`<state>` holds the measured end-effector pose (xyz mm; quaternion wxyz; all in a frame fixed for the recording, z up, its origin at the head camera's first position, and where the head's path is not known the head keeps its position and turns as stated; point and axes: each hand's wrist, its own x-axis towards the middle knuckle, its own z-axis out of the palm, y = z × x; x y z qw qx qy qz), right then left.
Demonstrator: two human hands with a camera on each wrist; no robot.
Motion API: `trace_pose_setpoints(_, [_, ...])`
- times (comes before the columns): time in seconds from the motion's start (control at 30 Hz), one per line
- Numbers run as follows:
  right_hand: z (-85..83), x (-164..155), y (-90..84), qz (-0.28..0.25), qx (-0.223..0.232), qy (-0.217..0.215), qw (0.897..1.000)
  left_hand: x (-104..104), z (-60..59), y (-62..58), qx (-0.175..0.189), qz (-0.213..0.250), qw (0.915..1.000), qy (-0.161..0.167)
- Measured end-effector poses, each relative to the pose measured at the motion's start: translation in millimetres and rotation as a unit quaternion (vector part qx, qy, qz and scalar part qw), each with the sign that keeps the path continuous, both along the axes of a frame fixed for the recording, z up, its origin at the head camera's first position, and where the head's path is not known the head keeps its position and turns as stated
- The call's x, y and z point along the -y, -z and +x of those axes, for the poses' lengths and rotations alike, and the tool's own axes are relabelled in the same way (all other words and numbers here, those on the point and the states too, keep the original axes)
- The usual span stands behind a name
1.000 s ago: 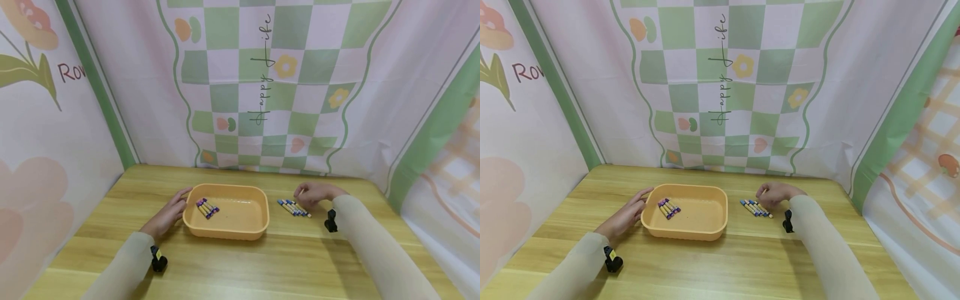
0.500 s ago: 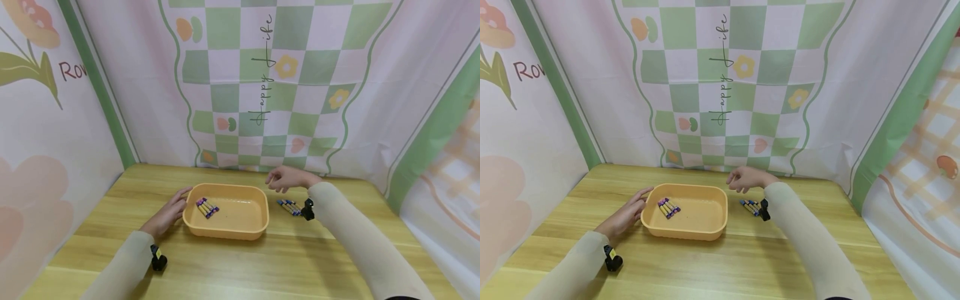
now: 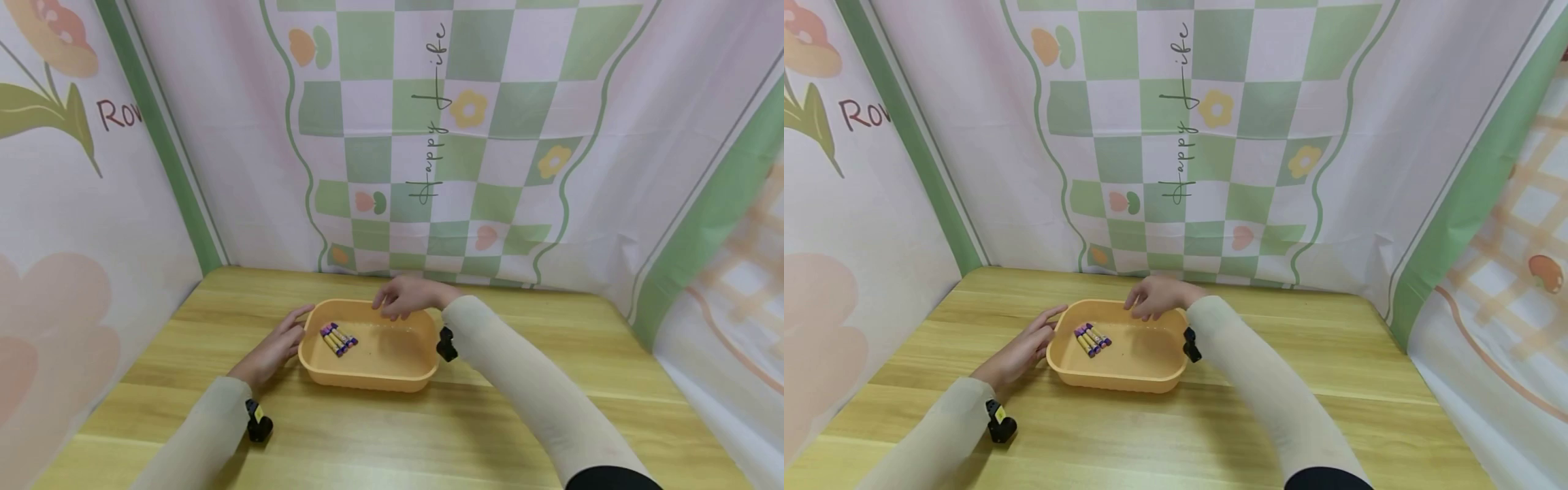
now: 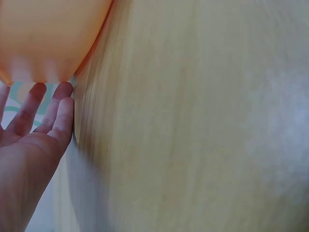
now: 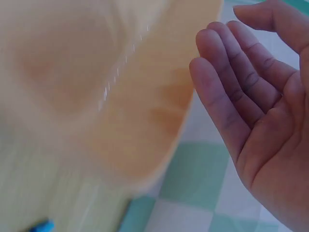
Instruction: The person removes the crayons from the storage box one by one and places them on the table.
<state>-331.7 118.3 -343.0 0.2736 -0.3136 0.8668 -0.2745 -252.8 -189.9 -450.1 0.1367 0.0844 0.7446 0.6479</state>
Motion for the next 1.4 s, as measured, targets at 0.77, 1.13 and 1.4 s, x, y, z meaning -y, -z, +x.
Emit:
trace_pose_setpoints(0.77, [2.0, 66, 56.0, 0.002, -0.052, 0.01, 0.999, -1, 2.4, -2.7, 0.003, 0.001, 1.0, 0.0])
trace_pose_setpoints(1.13, [2.6, 71, 62.5, 0.024, -0.078, 0.019, 0.996, 0, 2.5, -1.7, 0.001, -0.005, 1.0, 0.002])
trace_pose_setpoints(1.4, [4.3, 69, 60.5, 0.018, 0.005, 0.043, 0.999, 1, 0.6, -0.6, 0.005, -0.01, 0.9999, 0.002])
